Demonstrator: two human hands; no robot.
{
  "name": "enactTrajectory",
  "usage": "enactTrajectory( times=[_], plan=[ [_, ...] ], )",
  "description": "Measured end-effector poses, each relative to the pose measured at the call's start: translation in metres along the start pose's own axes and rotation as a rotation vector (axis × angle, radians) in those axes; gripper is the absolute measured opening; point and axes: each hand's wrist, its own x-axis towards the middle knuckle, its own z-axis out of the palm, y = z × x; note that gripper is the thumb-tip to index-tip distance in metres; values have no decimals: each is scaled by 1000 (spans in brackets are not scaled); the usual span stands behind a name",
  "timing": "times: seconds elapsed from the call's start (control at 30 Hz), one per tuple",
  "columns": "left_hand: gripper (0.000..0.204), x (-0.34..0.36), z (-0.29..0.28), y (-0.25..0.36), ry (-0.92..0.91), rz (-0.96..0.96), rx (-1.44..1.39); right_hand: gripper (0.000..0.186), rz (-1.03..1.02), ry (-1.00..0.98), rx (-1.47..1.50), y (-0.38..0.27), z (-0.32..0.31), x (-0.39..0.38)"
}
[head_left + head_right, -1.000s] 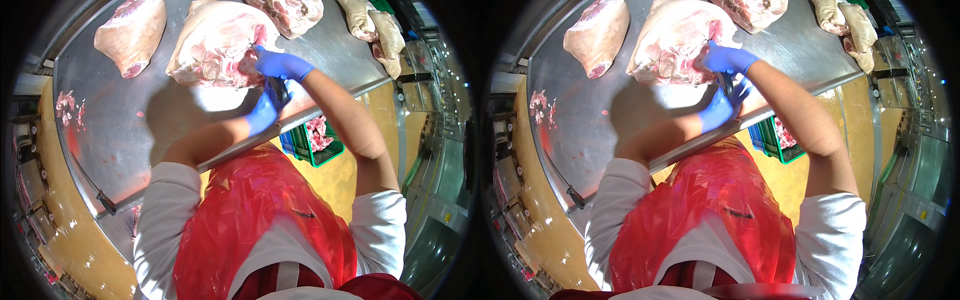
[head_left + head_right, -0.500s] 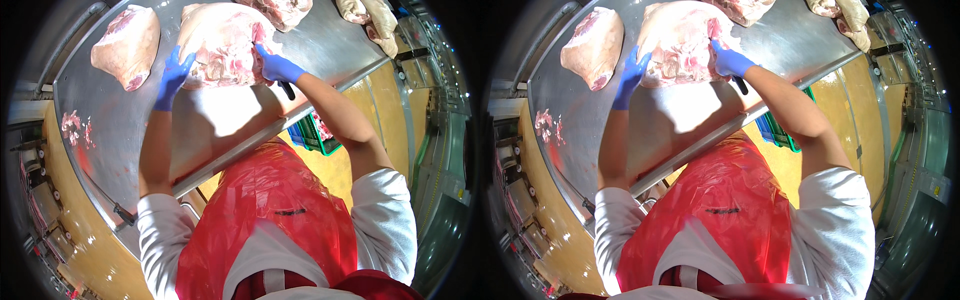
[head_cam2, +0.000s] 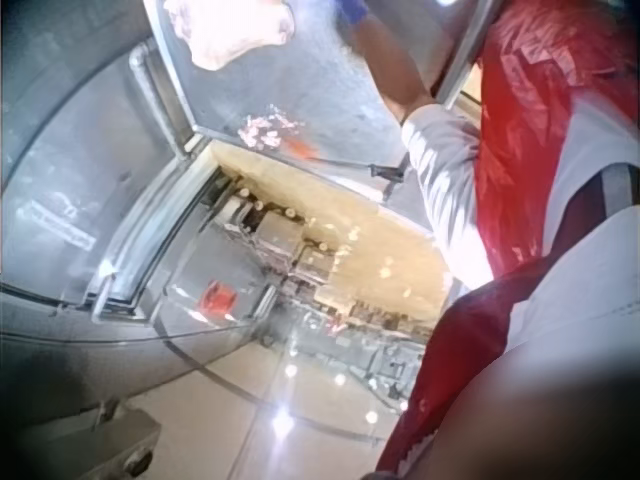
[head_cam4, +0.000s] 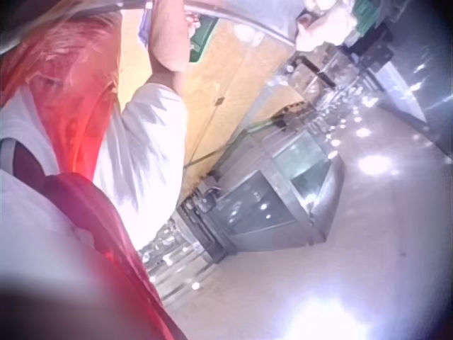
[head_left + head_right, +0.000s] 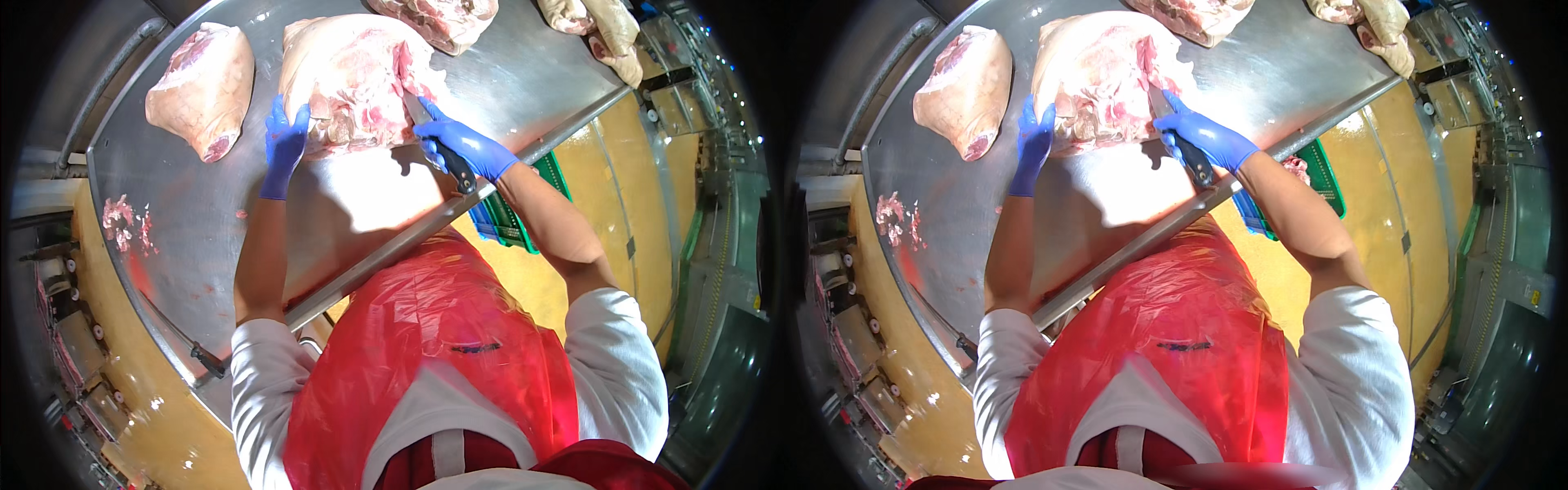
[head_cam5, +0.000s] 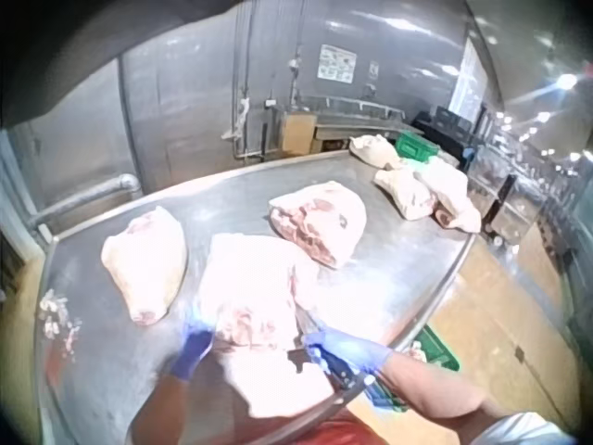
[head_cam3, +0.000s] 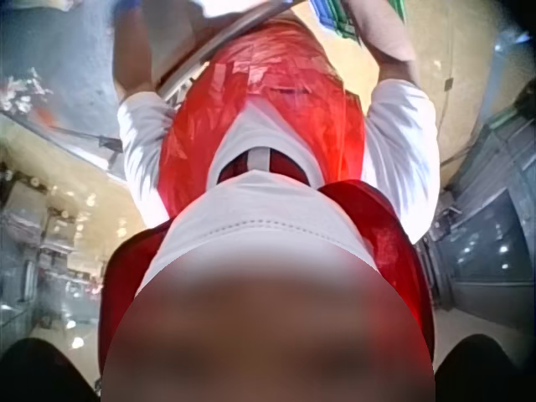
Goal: The person uses a knife to cut and trim a large piece of pork on a metal table. They separate portions of meat and fat, placing trimmed pieces into a green basket and larger cuts into a metal tray.
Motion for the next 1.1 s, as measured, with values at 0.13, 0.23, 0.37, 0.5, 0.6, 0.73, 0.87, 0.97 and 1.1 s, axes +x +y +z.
enactTrajectory(
  times=[0.13,0.23,0.37,0.5,0.6,0.73,0.87,0.97,1.1],
  plan=[
    [49,4,-7,2,-66,-555,-871,88,-56,-14,-98,8,8,-5],
    [53,-13,-7,20,-7,-602,-662,89,-82,-8,-128,7,-15,27],
    [53,-14,-26,111,100,-596,-850,87,-50,-37,-212,-29,-48,29],
    [55,-18,-16,118,104,-702,-738,85,-7,-157,-295,-32,-80,38],
    [57,-6,-18,132,69,-822,-703,85,-90,-175,-326,-33,-80,46],
    [67,5,-19,153,103,-825,-606,88,-52,-279,-240,-4,-92,18],
    [63,-21,-6,131,122,-860,-593,90,-42,-335,-159,1,-93,37],
    [58,-7,-7,150,130,-890,-690,93,-28,-411,-201,27,-96,-2],
    [57,-19,-4,126,92,-900,-680,94,-17,-304,-198,4,-76,14]
  ],
)
